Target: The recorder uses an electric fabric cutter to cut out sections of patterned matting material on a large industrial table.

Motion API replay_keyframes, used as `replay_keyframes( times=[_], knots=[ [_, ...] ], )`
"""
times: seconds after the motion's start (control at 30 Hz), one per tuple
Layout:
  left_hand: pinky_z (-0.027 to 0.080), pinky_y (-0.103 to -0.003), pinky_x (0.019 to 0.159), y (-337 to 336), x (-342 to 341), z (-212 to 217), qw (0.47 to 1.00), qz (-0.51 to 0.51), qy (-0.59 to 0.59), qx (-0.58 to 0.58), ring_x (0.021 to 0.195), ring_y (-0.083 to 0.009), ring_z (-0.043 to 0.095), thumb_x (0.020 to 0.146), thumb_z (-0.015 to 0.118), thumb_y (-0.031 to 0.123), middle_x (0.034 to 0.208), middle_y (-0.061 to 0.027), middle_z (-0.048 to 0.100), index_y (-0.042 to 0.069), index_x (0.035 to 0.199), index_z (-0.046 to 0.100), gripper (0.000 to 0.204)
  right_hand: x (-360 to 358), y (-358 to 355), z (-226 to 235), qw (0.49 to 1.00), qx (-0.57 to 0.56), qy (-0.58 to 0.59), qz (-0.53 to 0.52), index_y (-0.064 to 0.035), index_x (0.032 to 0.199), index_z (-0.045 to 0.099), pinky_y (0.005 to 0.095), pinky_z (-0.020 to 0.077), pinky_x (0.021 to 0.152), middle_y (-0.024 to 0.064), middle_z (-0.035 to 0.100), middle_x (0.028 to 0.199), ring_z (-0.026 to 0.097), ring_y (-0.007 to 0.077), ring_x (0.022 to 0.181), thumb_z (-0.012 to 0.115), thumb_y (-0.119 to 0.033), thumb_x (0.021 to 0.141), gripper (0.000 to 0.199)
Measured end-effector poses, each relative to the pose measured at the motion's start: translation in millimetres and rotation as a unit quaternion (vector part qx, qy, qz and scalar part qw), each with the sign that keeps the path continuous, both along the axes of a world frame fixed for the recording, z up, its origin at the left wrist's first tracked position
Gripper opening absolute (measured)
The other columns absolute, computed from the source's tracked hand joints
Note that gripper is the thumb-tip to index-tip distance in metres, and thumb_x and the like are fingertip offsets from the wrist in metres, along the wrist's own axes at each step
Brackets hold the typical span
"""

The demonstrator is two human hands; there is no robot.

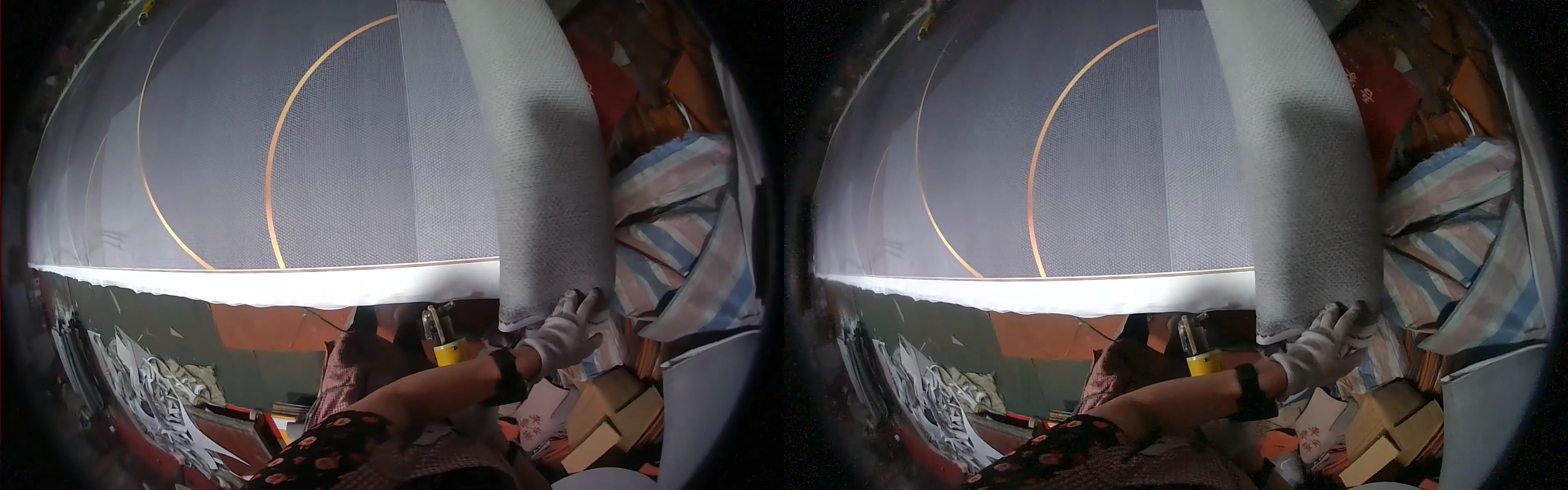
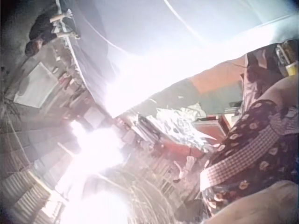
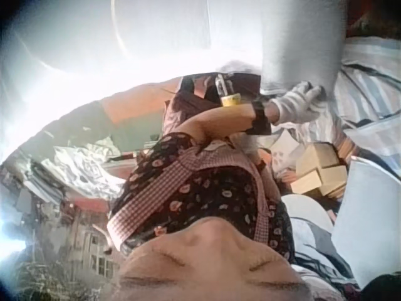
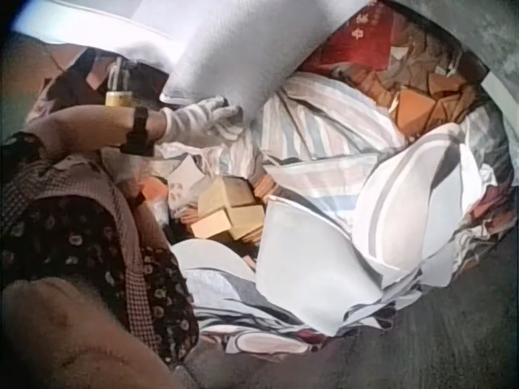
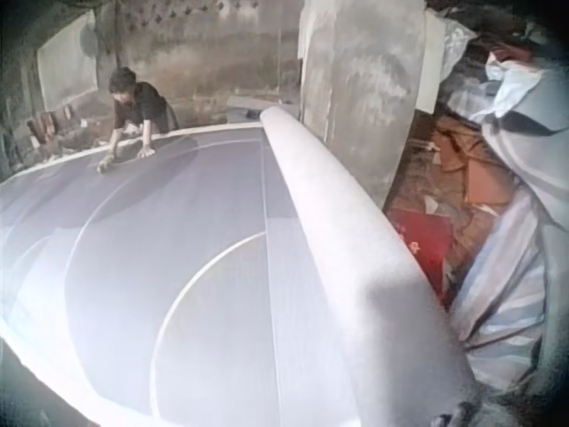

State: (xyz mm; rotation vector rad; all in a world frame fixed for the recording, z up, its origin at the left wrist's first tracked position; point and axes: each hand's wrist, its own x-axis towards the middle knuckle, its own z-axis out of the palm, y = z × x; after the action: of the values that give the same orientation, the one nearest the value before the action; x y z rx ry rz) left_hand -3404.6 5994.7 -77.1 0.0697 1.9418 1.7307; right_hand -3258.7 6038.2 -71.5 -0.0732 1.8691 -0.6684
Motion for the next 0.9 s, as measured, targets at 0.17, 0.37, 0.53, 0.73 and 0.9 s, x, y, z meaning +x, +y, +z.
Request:
replay_keyframes(
  times=[0.17,0.37,0.53,0.73,0.9],
  knots=[
    [0.030,-0.050,0.114,-18.9,2.3,0.1,0.998,-0.039,0.016,0.040,0.139,-0.0490,0.028,0.092,0.057,0.040,0.150,-0.0335,0.025,0.008,0.154,0.016,0.081,1.1,-9.0,4.2,0.999,-0.001,0.016,-0.032,0.0002,0.140,0.038,0.0411,0.0504,0.094,0.0213,0.061,0.122,0.063,0.0321,0.111,0.075,-0.023,0.079,0.074],
    [0.033,-0.049,0.112,-39.4,5.9,3.0,0.995,-0.063,0.045,0.063,0.137,-0.0491,0.032,0.093,0.055,0.038,0.150,-0.0341,0.025,0.005,0.151,0.023,0.074,0.8,-30.7,0.1,0.997,-0.006,0.051,-0.062,0.0001,0.140,0.038,0.0411,0.0506,0.094,0.0216,0.061,0.122,0.062,0.0322,0.112,0.075,-0.021,0.079,0.075],
    [0.035,-0.051,0.110,-49.1,15.0,7.3,0.989,-0.049,0.085,0.110,0.135,-0.0487,0.035,0.094,0.054,0.035,0.146,-0.0321,0.033,0.001,0.147,0.029,0.067,7.0,-43.9,2.0,0.992,-0.012,0.093,-0.089,0.0001,0.140,0.037,0.0410,0.0507,0.094,0.0219,0.060,0.122,0.062,0.0324,0.112,0.075,-0.020,0.079,0.075],
    [0.050,-0.045,0.089,-86.7,37.2,28.7,0.934,-0.022,0.256,0.248,0.108,-0.0384,0.060,0.089,0.059,0.030,0.122,-0.0216,0.060,0.001,0.127,0.053,0.049,13.5,-53.0,0.6,0.980,-0.021,0.153,-0.123,0.0000,0.141,0.037,0.0410,0.0509,0.093,0.0222,0.060,0.123,0.062,0.0325,0.113,0.075,-0.018,0.079,0.075],
    [0.055,-0.039,0.088,-160.9,83.3,5.3,0.822,0.086,0.394,0.403,0.106,-0.0274,0.063,0.095,0.061,0.016,0.109,-0.0156,0.065,0.004,0.122,0.058,0.030,21.3,-60.9,-15.6,0.962,-0.087,0.231,-0.120,0.0000,0.141,0.037,0.0410,0.0510,0.093,0.0225,0.059,0.123,0.062,0.0326,0.113,0.075,-0.017,0.078,0.075]
  ],
)
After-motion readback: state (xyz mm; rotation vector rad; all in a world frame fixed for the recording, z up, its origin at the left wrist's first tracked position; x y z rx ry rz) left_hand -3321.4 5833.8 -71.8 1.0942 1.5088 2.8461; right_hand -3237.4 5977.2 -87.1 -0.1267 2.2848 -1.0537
